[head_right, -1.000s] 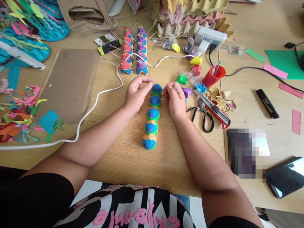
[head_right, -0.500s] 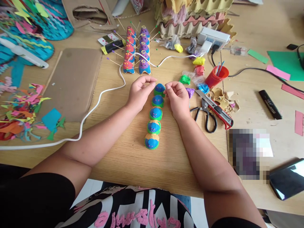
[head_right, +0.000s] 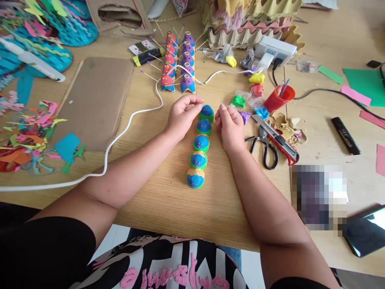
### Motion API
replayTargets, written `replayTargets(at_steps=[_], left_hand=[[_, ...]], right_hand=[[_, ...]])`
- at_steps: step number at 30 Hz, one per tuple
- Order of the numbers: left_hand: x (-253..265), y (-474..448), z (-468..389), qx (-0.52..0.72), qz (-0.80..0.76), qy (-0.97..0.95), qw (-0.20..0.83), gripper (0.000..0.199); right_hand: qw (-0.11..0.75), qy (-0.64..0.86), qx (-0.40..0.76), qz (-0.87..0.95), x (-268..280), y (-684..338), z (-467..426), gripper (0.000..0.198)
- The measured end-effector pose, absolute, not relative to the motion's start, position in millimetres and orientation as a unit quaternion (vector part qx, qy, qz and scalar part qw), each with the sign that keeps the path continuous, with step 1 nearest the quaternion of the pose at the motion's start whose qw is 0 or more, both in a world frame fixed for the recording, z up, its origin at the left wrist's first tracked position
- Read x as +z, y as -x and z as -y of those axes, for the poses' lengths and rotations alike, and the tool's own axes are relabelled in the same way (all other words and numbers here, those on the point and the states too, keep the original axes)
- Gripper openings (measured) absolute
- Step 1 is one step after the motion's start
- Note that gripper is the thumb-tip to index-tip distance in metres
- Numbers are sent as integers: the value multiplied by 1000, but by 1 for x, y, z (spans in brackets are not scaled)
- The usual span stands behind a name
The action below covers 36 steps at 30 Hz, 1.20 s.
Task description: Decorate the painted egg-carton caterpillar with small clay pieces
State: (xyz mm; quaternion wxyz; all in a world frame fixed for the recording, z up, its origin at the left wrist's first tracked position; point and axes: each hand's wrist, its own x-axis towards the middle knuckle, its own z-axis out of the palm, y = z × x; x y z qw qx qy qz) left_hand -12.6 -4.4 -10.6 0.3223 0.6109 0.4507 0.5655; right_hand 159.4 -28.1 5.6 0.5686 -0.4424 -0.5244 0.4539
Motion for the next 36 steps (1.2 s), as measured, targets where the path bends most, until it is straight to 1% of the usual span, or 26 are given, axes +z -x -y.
replayTargets(at_steps=[5, 9, 13, 15, 23, 36], left_hand=[[-11, 13, 4, 564, -456, -611, 317, 16], [-10, 13, 5, 561, -460, -614, 311, 16], [-9, 13, 6, 558, -469, -608, 313, 13], [-9, 14, 5, 558, -471, -606, 316, 10], [-9, 14, 5, 554, -475, -602, 324, 9], [-10, 11, 5, 561, -471, -580, 356, 10]], right_hand=[[578, 418, 462, 527, 5, -160, 27, 50], [575, 427, 455, 529, 6, -159, 27, 53], [563, 456, 434, 536, 9, -157, 31, 64], [557, 463, 430, 540, 12, -156, 35, 66], [502, 449, 476, 565, 23, -152, 50, 63], [530, 446, 460, 556, 20, -148, 47, 59]])
